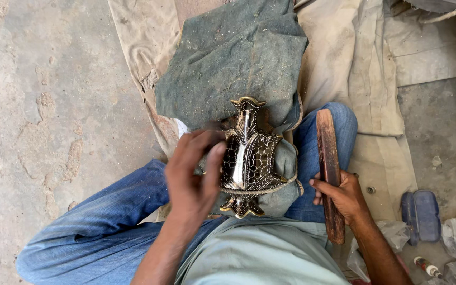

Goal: The person sits on the floor and uses a hammer and chisel to engrave decorative patterns into a silver-colored metal object shaped like a lotus flower. They repeatedly strike the chisel to create textured designs on the petals and base.

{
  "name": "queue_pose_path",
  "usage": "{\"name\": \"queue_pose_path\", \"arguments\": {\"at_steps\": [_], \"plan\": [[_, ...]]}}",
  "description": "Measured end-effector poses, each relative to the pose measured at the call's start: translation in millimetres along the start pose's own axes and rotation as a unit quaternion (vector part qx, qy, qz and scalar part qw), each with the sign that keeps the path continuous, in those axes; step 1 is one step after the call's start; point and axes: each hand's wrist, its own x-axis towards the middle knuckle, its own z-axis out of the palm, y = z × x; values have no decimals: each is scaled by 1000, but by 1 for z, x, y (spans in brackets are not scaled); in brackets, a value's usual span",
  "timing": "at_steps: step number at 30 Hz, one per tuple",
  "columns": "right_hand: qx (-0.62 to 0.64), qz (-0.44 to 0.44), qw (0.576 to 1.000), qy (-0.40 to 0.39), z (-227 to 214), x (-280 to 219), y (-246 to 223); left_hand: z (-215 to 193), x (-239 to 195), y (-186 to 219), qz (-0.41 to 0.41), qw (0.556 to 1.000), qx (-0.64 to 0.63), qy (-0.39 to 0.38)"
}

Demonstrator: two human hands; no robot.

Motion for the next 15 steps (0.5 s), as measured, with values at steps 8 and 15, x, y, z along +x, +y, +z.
{"name": "queue_pose_path", "arguments": {"at_steps": [8,15], "plan": [[-20,-13,1000,19,0,-7,0,86,65,32,198,928,314,-21],[7,-69,997,33,3,-12,12,96,85,5,192,929,315,13]]}}
